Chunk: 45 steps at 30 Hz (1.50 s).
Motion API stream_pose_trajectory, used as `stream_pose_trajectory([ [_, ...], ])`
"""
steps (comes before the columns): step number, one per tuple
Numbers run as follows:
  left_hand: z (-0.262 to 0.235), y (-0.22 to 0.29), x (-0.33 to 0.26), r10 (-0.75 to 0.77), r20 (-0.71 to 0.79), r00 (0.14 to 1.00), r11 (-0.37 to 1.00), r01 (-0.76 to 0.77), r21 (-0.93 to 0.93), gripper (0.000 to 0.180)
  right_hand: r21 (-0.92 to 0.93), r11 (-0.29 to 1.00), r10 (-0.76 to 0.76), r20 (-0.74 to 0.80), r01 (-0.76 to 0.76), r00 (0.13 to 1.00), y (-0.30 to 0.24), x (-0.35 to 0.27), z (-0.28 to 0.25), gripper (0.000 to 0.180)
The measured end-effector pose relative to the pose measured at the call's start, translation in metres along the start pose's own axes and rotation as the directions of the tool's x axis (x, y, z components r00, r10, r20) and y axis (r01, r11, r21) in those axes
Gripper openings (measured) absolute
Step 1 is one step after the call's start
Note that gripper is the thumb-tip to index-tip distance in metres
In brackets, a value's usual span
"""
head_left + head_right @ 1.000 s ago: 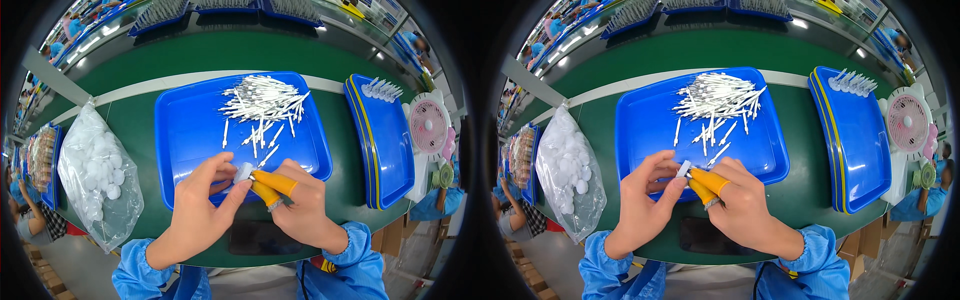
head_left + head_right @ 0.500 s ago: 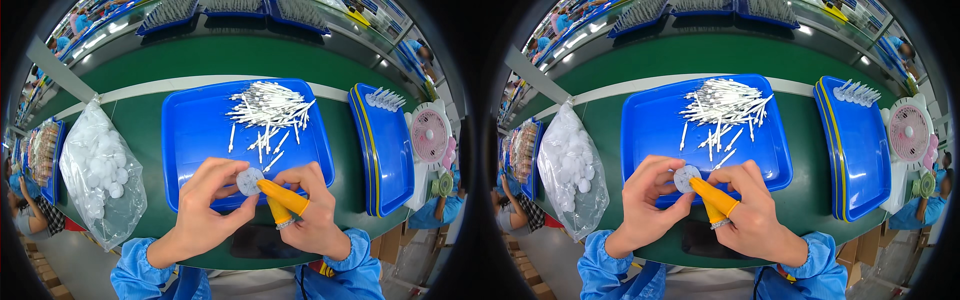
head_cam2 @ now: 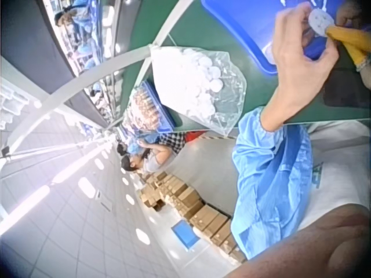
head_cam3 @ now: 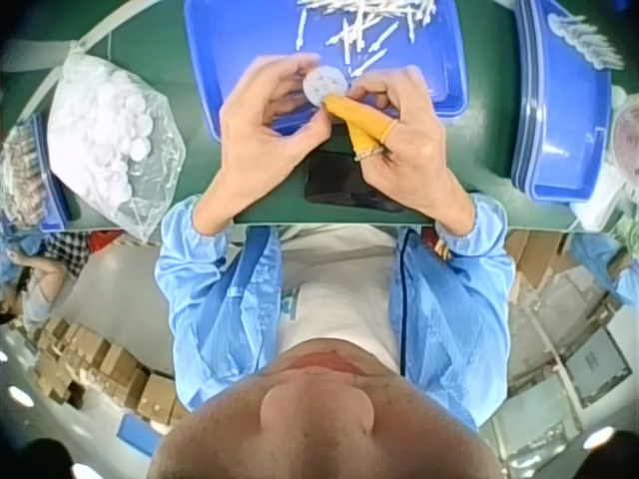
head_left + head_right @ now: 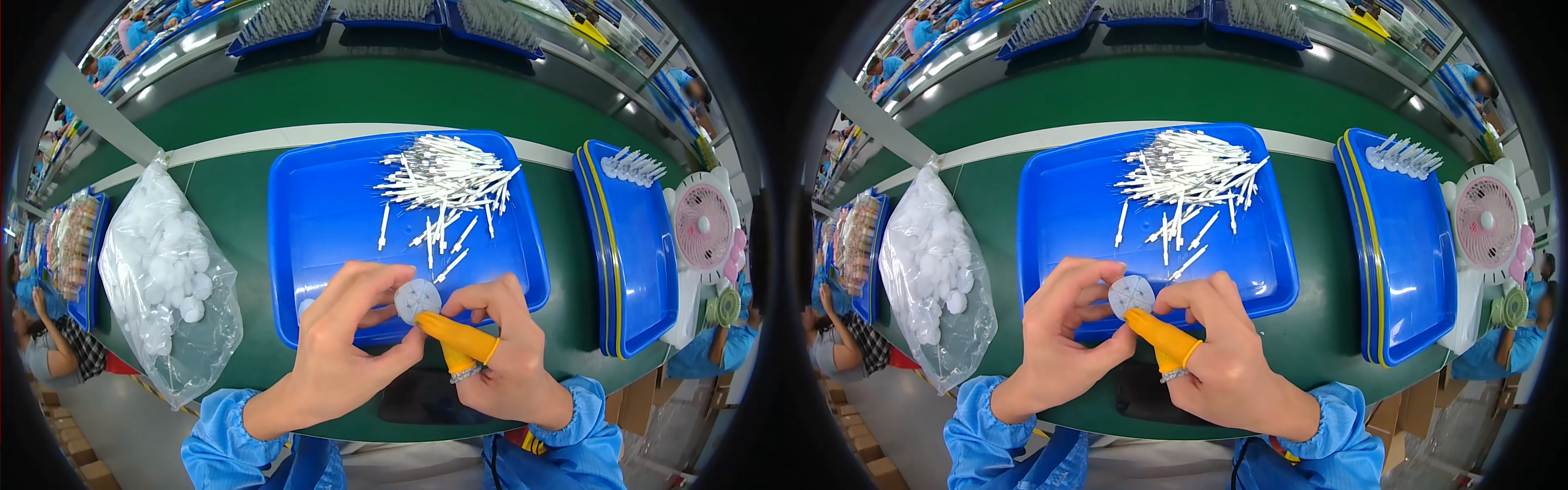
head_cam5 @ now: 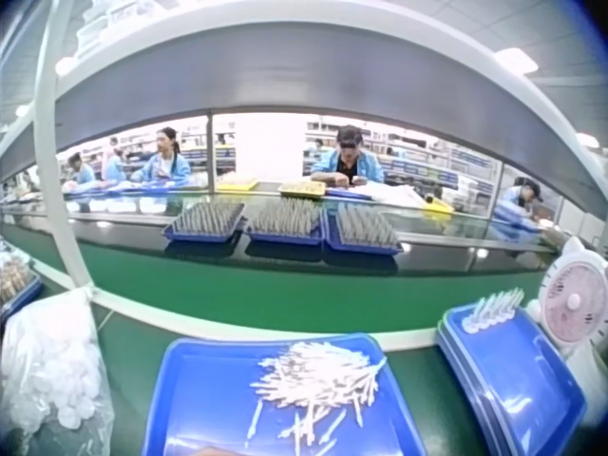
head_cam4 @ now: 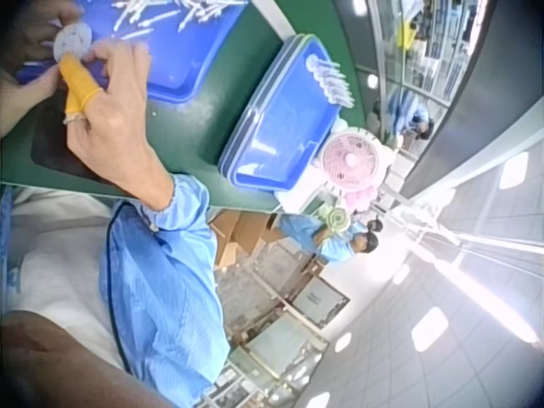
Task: The person inserts white plastic rods into white circular plastic bases using a yellow tool. The person works at a green table in a factory setting, picking up components from a blue tray and placing the assembled units into a separate blue tray.
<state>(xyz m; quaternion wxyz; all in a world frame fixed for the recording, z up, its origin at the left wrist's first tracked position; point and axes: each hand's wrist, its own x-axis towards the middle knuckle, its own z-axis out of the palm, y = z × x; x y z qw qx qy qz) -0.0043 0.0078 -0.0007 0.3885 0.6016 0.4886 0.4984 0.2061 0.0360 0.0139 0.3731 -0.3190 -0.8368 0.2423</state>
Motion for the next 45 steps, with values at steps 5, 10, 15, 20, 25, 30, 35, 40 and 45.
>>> stream_pose_trajectory([
  [5,0.000,-0.002,-0.001,0.009,-0.020,1.000,1.000,-0.009,0.012,0.054,-0.039,0.998,0.056,-0.045,-0.058,0.997,-0.001,0.002,0.000,0.051],
  [10,0.001,0.001,0.001,0.015,-0.007,1.000,1.000,-0.015,0.010,0.054,-0.042,0.998,0.053,-0.068,-0.056,0.996,-0.001,0.001,-0.001,0.051],
  [15,0.000,0.003,0.000,0.015,0.044,0.999,0.997,-0.018,0.072,0.057,0.003,1.000,0.012,-0.049,-0.012,0.999,0.002,0.001,-0.001,0.056],
  [20,-0.001,0.005,-0.001,0.022,0.123,0.992,0.995,-0.034,0.094,0.059,-0.041,0.996,0.073,-0.038,-0.074,0.997,0.007,-0.002,-0.003,0.054],
  [25,0.002,0.001,-0.002,0.016,0.030,0.999,0.997,-0.018,0.079,0.058,-0.042,0.999,-0.018,-0.042,0.016,0.999,0.008,0.000,-0.004,0.053],
  [30,0.001,0.001,-0.001,0.017,0.014,1.000,0.996,-0.018,0.089,0.059,-0.041,0.999,0.016,-0.036,-0.017,0.999,0.007,-0.002,-0.003,0.053],
  [35,-0.001,0.004,-0.001,0.069,0.115,0.991,0.985,-0.086,0.151,0.061,-0.033,0.999,0.014,-0.043,-0.015,0.999,0.003,0.001,-0.003,0.054],
  [40,0.002,0.005,-0.002,0.118,0.135,0.984,0.967,-0.145,0.211,0.063,-0.021,1.000,0.021,0.017,-0.021,1.000,0.005,0.001,0.000,0.050],
  [45,0.002,0.004,-0.002,0.115,0.137,0.984,0.967,-0.143,0.209,0.062,-0.021,1.000,-0.009,0.072,0.011,0.997,0.004,0.000,-0.004,0.048],
])
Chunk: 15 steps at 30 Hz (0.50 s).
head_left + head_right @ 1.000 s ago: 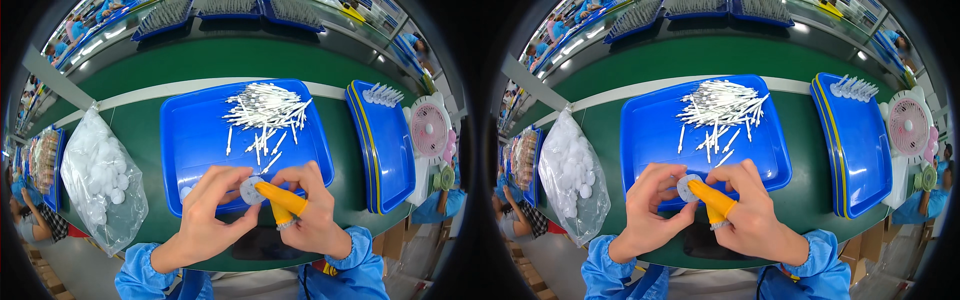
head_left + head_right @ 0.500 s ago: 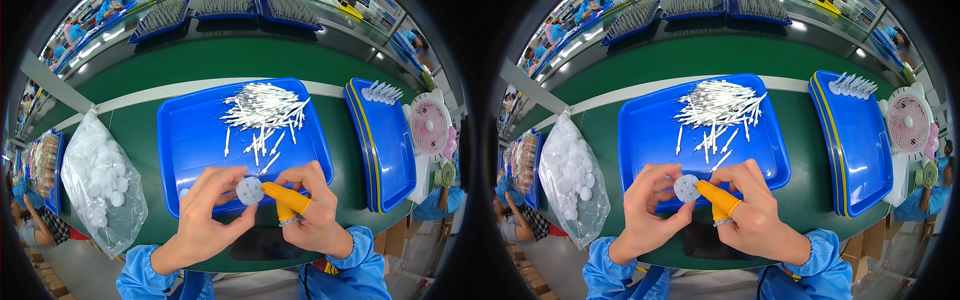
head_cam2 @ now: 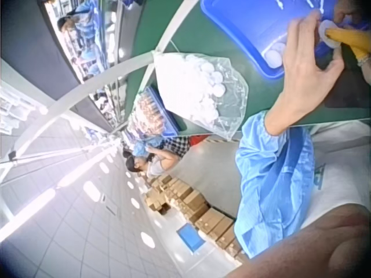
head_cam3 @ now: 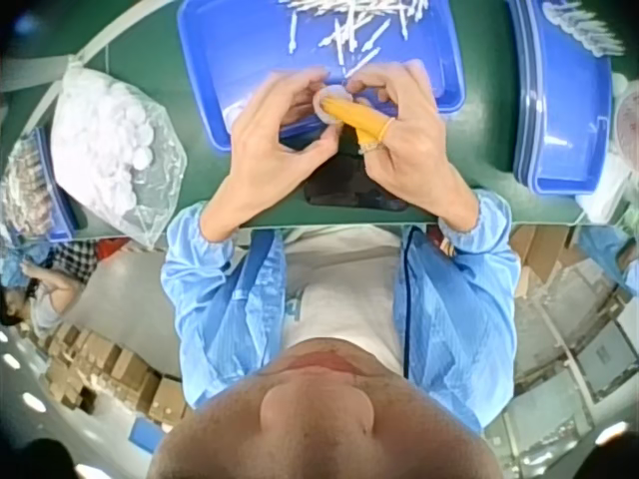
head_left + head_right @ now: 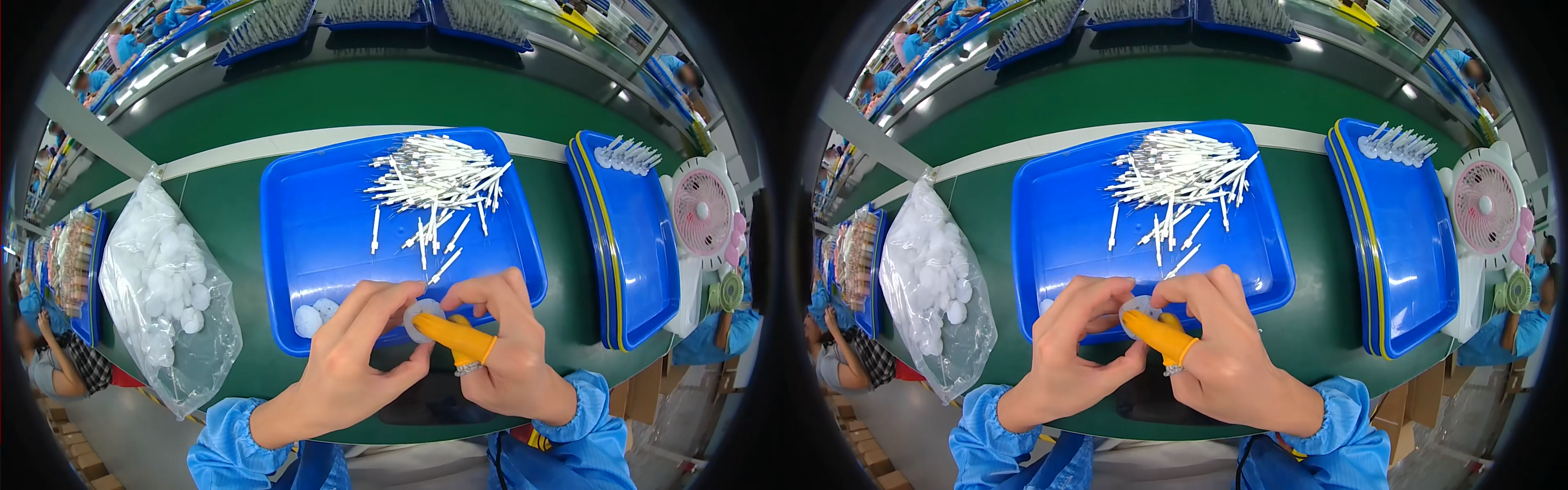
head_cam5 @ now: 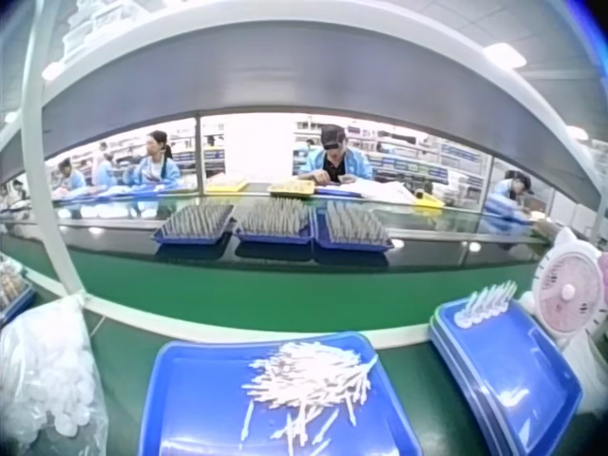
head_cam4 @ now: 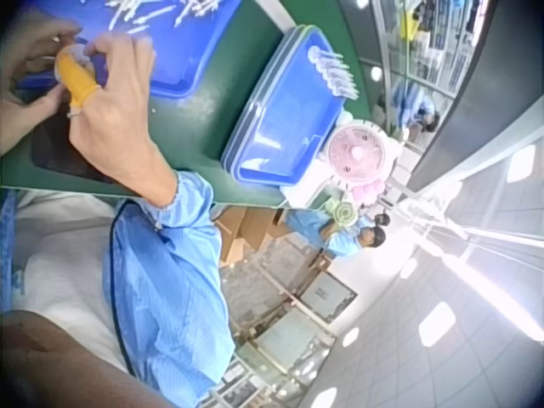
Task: The person inserts white plastic rods into white circular plastic bases using a yellow tool. The person works at a green table in a factory setting, picking up components from a blue tray and placing the assembled units into a separate blue tray.
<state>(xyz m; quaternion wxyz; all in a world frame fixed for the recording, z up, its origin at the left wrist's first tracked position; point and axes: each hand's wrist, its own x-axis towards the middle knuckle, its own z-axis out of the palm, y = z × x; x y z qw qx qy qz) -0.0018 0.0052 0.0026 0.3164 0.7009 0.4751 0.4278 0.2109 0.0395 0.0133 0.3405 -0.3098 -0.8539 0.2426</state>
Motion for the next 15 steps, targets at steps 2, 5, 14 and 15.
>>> stream_pose_trajectory([
  [2,0.0001,0.0001,-0.0001,-0.004,-0.013,1.000,1.000,0.004,-0.004,0.062,-0.008,1.000,-0.001,-0.018,0.001,1.000,0.0014,-0.0006,-0.0004,0.049],
  [5,0.0014,0.0004,0.0012,0.003,-0.021,1.000,1.000,-0.004,-0.013,0.062,-0.056,0.996,0.063,-0.036,-0.065,0.997,0.0050,0.0001,0.0005,0.049],
  [14,0.0007,0.0003,0.0003,-0.059,-0.017,0.998,0.995,0.058,-0.077,0.060,-0.039,0.999,0.007,-0.053,-0.009,0.999,-0.0007,-0.0016,-0.0018,0.048],
  [15,0.0013,0.0012,0.0006,-0.070,-0.023,0.997,0.993,0.068,-0.096,0.058,-0.026,1.000,0.003,-0.055,-0.005,0.998,-0.0014,-0.0015,-0.0014,0.048],
])
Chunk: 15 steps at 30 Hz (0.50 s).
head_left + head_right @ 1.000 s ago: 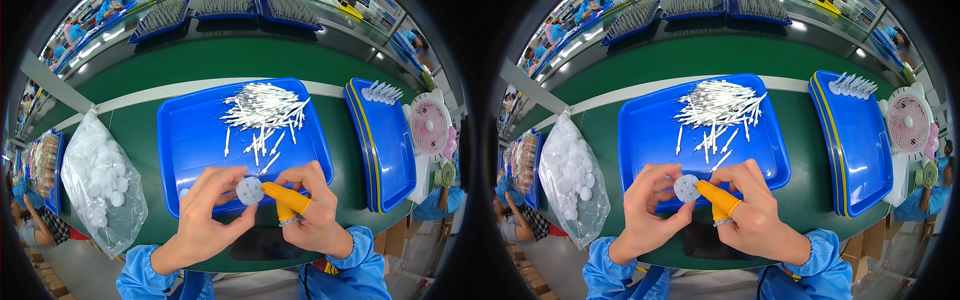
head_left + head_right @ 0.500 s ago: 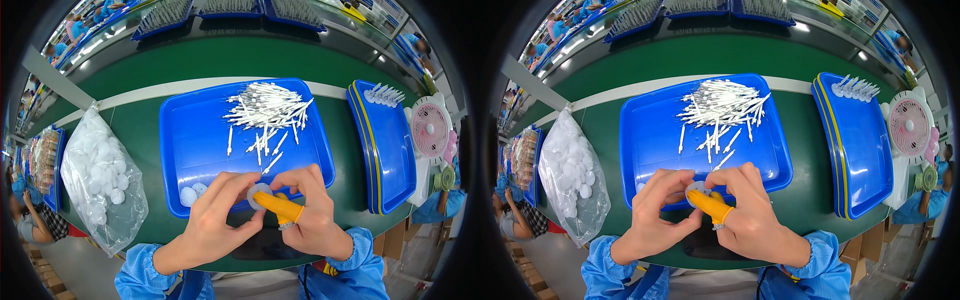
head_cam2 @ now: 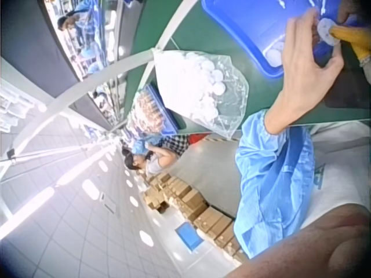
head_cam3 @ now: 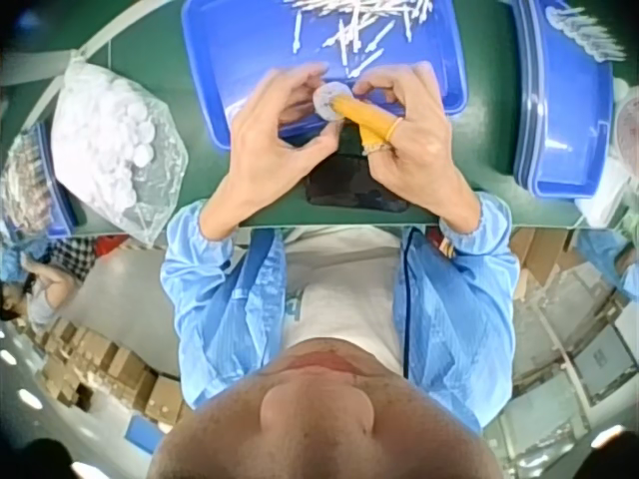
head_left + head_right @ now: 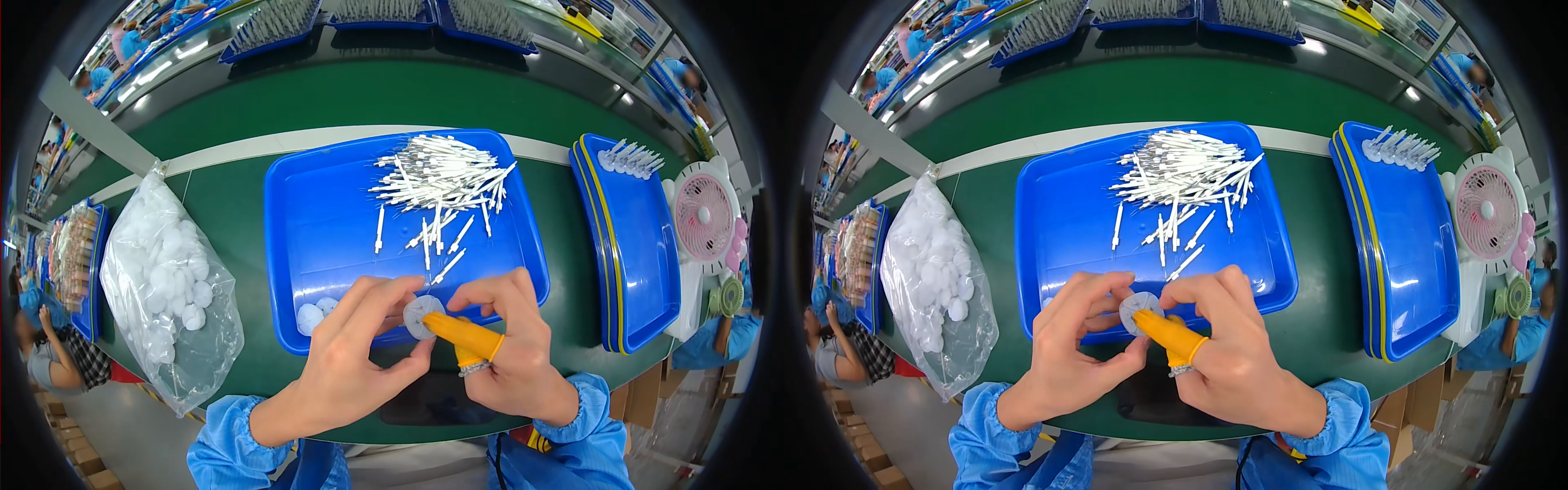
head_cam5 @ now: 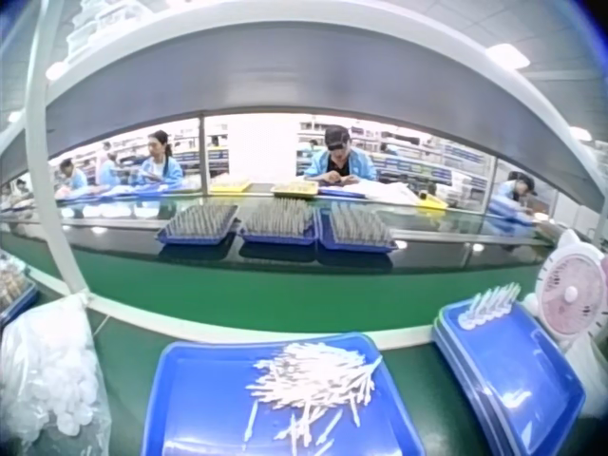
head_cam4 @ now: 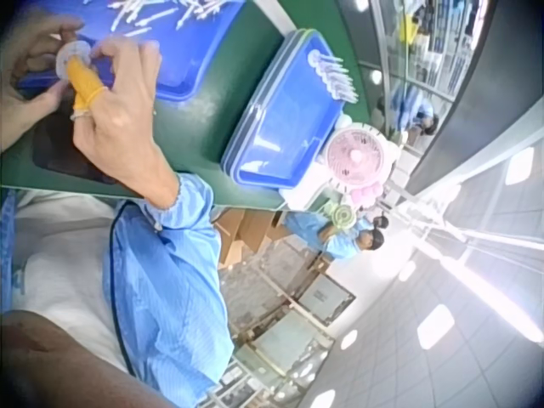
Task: The person inserts white plastic rods into white circular plastic bases using a yellow tool. The person works at a green table in a factory setting, picking up components from a blue tray and placing the assembled units into a separate blue tray.
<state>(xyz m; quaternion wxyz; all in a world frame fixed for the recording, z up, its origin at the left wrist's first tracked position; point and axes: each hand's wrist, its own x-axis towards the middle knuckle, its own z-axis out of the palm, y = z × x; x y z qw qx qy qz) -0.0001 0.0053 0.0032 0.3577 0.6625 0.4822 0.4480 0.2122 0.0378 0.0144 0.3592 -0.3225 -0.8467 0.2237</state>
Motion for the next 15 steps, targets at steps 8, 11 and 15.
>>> stream_pose_trajectory([
  [8,-0.0006,-0.0034,-0.0001,0.019,0.030,0.999,0.999,-0.020,0.027,0.065,-0.034,0.999,0.011,0.033,-0.010,0.999,0.0026,0.0022,0.0024,0.048],
  [11,-0.0029,-0.0034,-0.0002,0.009,0.023,1.000,0.999,-0.010,0.035,0.065,-0.013,0.999,0.053,0.009,-0.053,0.999,-0.0008,0.0012,0.0007,0.044],
  [15,-0.0005,-0.0005,0.0005,-0.035,0.006,0.999,0.999,0.035,-0.011,0.059,0.009,1.000,-0.006,0.041,0.006,0.999,-0.0006,0.0003,0.0016,0.045],
])
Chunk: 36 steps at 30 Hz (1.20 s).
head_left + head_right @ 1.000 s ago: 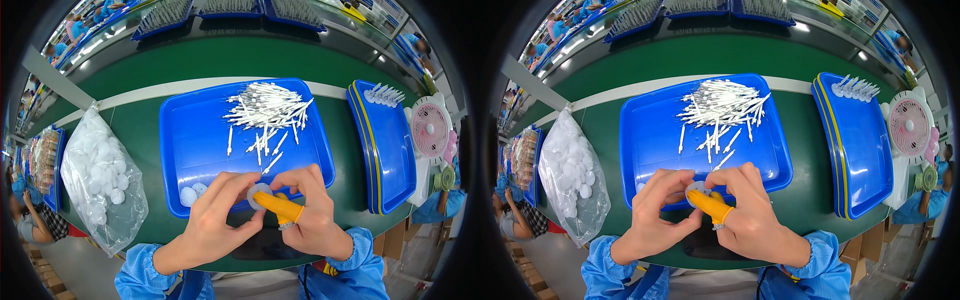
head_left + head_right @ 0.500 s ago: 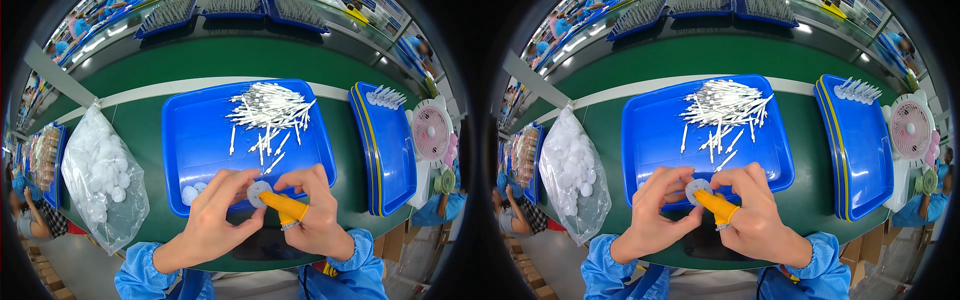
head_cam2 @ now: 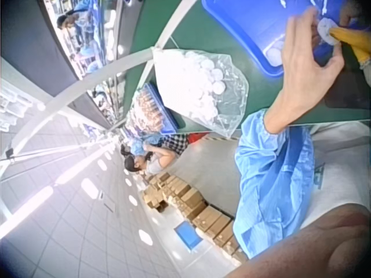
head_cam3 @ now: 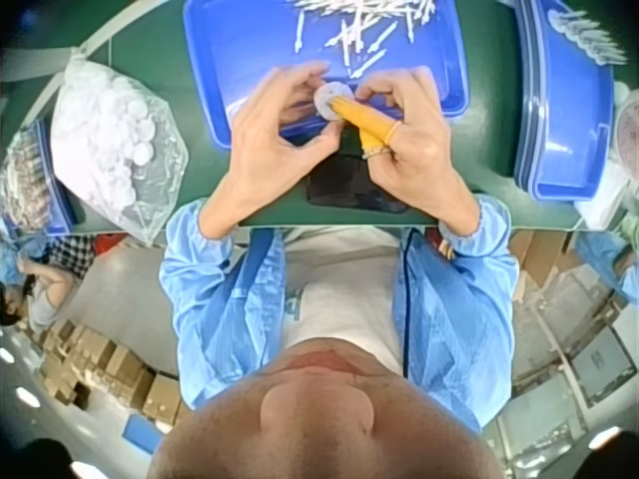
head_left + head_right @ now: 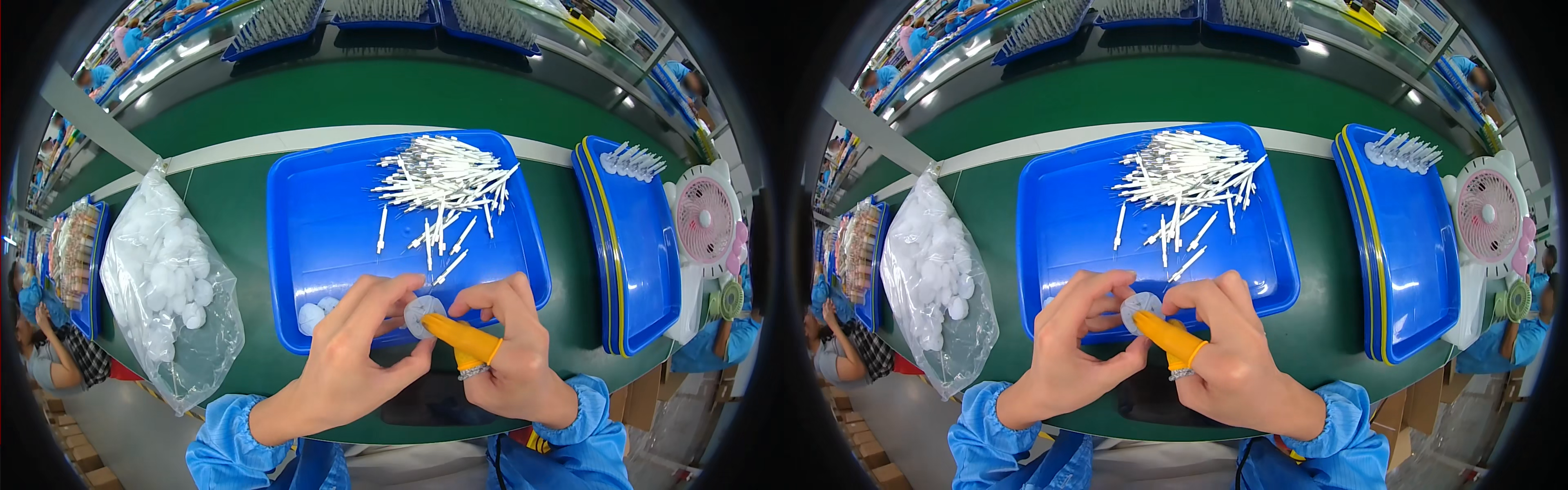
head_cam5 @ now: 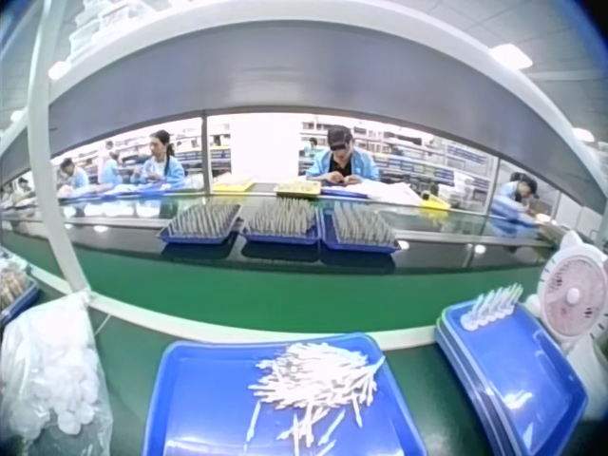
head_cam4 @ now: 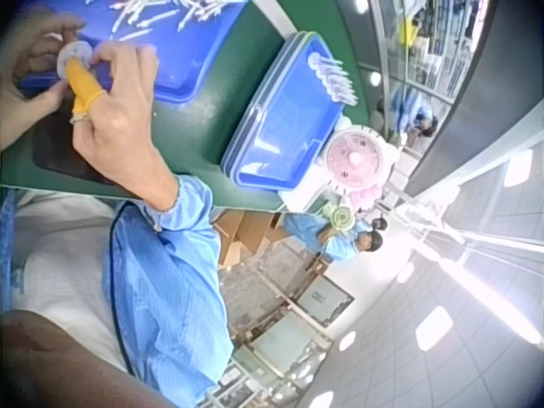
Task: The person inserts white plastic rods into white circular plastic bases using a yellow tool. The person works at a green table in a factory setting, picking up components from a blue tray and placing the assembled units into a separate blue tray.
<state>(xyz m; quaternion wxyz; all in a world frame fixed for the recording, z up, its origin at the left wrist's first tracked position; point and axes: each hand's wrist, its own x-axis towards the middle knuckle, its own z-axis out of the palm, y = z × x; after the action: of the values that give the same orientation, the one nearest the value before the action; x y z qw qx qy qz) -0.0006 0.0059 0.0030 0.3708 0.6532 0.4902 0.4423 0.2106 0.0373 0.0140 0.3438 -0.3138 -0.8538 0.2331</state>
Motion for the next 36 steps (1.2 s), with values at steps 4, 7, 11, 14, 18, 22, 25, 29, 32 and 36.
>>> stream_pose_trajectory([
  [4,0.001,0.001,0.000,0.018,0.018,1.000,0.999,-0.019,0.049,0.061,-0.026,0.999,0.022,-0.010,-0.023,1.000,0.000,0.000,0.003,0.049],
  [7,0.000,-0.002,-0.001,0.023,0.022,0.999,0.999,-0.024,0.044,0.065,-0.004,0.998,0.055,-0.028,-0.055,0.998,0.000,0.000,0.004,0.051],
  [11,-0.002,-0.001,0.000,0.011,0.017,1.000,1.000,-0.011,0.013,0.063,0.028,0.999,0.038,0.004,-0.038,0.999,-0.002,-0.003,0.002,0.054],
  [14,-0.003,-0.002,-0.002,0.002,0.009,1.000,1.000,-0.002,0.006,0.061,0.082,0.996,0.027,0.052,-0.032,0.998,-0.003,-0.001,0.005,0.051],
  [18,-0.005,0.000,0.000,-0.114,0.044,0.992,0.983,0.119,-0.143,0.066,0.093,0.984,0.152,0.016,-0.152,0.988,-0.004,-0.001,-0.009,0.043],
  [22,-0.006,-0.001,0.003,-0.078,0.152,0.985,0.893,0.137,-0.428,0.069,0.391,0.827,0.353,0.198,-0.404,0.915,0.008,-0.011,-0.008,0.037],
  [25,-0.015,0.002,-0.004,-0.041,0.179,0.983,0.881,0.120,-0.458,0.070,0.380,0.829,0.324,0.273,-0.411,0.906,-0.001,-0.007,-0.028,0.032],
  [29,-0.042,0.016,0.012,-0.092,-0.018,0.996,0.936,0.092,0.339,0.048,0.226,0.887,0.421,-0.042,-0.402,0.906,0.014,-0.006,-0.083,0.020],
  [32,-0.060,0.011,0.009,-0.229,-0.059,0.972,0.777,0.219,0.590,0.036,0.145,0.889,0.457,-0.299,-0.434,0.837,0.067,-0.019,-0.133,0.016],
  [36,-0.069,0.006,0.001,-0.299,0.090,0.950,0.671,0.142,0.727,0.034,-0.181,0.779,0.441,-0.522,-0.601,0.730,0.145,-0.033,-0.206,0.019],
])
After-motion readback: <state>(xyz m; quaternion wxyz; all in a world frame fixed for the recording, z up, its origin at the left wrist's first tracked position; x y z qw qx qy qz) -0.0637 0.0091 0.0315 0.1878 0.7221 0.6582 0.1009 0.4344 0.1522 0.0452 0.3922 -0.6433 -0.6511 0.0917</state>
